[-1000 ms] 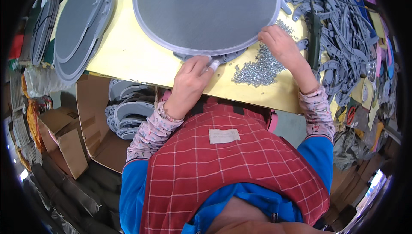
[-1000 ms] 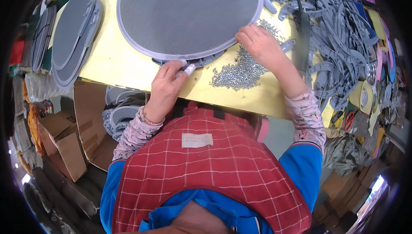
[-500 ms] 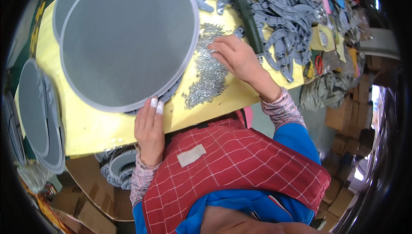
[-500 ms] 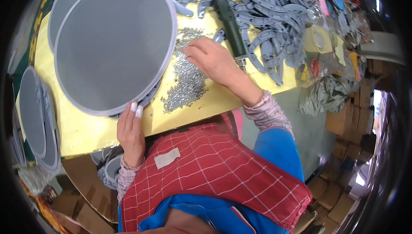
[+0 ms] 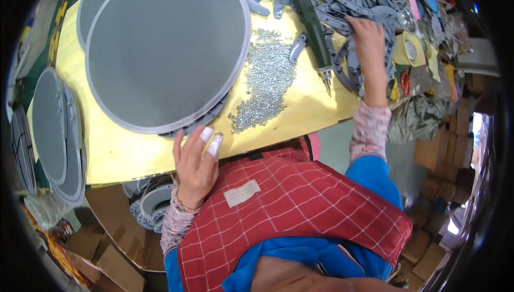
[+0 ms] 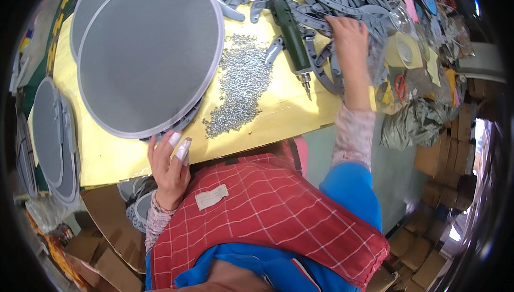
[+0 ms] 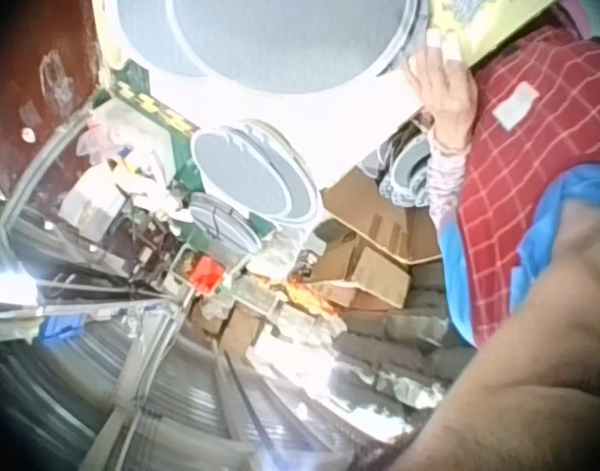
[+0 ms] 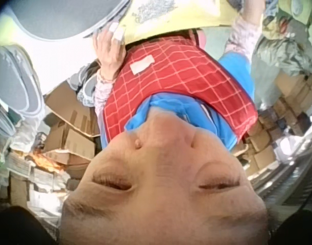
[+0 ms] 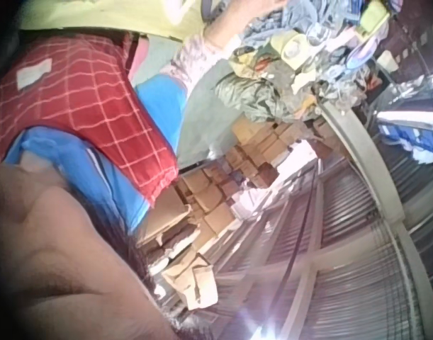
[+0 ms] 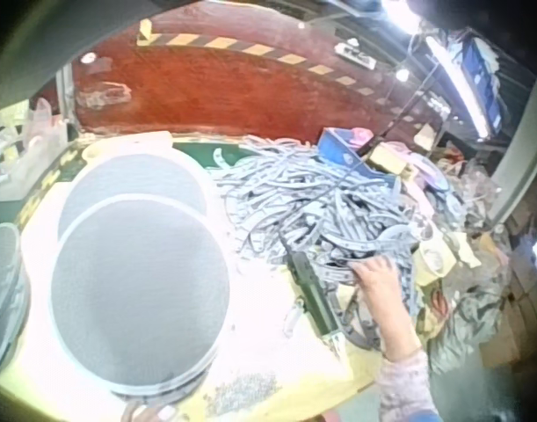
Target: The person uses a handheld power tool to drive screws into the rim of a large circular gray plastic part. They repeatedly pick up screws, align the part, and fasten the screws along the edge, then set the part aside and repeat the process with another identical part.
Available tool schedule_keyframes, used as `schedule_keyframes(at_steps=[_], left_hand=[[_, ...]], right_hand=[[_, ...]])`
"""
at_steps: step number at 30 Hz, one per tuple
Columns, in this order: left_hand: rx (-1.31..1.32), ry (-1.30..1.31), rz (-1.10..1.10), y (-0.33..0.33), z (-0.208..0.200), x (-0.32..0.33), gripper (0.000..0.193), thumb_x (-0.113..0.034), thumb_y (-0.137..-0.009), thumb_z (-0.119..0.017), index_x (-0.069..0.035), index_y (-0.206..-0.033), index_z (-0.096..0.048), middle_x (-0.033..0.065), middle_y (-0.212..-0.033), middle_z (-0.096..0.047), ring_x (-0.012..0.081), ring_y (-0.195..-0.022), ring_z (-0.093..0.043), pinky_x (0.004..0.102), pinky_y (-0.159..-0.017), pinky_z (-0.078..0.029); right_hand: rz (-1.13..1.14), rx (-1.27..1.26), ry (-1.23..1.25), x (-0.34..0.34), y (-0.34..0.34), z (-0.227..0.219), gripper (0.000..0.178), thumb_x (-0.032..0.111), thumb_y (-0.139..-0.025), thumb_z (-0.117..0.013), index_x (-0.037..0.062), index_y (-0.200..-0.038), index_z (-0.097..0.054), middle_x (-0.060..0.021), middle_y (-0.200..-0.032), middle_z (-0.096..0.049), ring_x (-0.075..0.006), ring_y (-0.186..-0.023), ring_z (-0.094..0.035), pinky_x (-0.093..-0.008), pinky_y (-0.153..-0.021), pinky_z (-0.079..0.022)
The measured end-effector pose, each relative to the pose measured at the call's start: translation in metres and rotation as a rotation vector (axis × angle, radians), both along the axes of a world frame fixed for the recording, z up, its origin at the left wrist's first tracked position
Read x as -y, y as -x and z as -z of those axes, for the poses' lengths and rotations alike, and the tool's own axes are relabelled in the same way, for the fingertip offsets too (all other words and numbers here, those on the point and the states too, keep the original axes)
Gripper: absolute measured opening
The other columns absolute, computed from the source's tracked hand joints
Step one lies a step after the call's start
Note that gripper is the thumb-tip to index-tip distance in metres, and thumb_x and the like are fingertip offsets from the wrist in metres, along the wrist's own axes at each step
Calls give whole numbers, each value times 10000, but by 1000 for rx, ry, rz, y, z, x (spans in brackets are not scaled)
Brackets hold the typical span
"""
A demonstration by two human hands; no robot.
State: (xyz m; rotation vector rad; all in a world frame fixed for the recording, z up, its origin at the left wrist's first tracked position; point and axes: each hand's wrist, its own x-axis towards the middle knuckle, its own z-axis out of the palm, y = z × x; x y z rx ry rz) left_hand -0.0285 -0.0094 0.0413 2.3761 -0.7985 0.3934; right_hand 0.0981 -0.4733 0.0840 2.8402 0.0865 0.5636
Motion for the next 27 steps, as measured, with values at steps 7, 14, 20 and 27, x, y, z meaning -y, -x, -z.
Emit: schedule_keyframes(at_steps=[7, 14, 20, 27], left_hand=[[-876, 845, 244, -2, -9, 37, 684, -222, -972, -678, 44, -1516, -361, 204, -1363, -619, 314, -1268, -603, 397, -1081, -458], [-591, 320, 86, 0, -32, 10, 702, -341, -902, -753, 26, -1418, -450, 210, -1104, -672, 328, -933, -710, 400, -773, -563], [-258, -4, 158, 1, -28, 11, 505, -172, -783, -815, -51, -1249, -661, 146, -1000, -671, 301, -803, -678, 376, -670, -543], [-83, 16, -94, -31, -10, -4, 454, -63, -698, -849, -45, -1137, -732, 131, -1009, -664, 290, -856, -656, 385, -729, -538]], right_hand=[[-796, -107, -648, -155, 92, -29, 387, -20, -846, -624, 2, -1231, -662, -124, -1046, -696, -272, -889, -670, -389, -762, -554], [-637, -614, -1612, -216, 105, 17, 357, 155, -920, -712, 27, -1250, -663, -93, -1016, -654, -163, -895, -663, -291, -767, -553], [-206, -1180, -1801, -221, 89, 2, 240, 101, -1024, -570, -18, -1223, -631, -75, -954, -687, -91, -806, -660, -208, -657, -551], [-520, -374, -1042, -212, 40, 20, 190, 86, -885, -724, 57, -1073, -717, -52, -967, -688, -182, -862, -669, -318, -734, -546]])
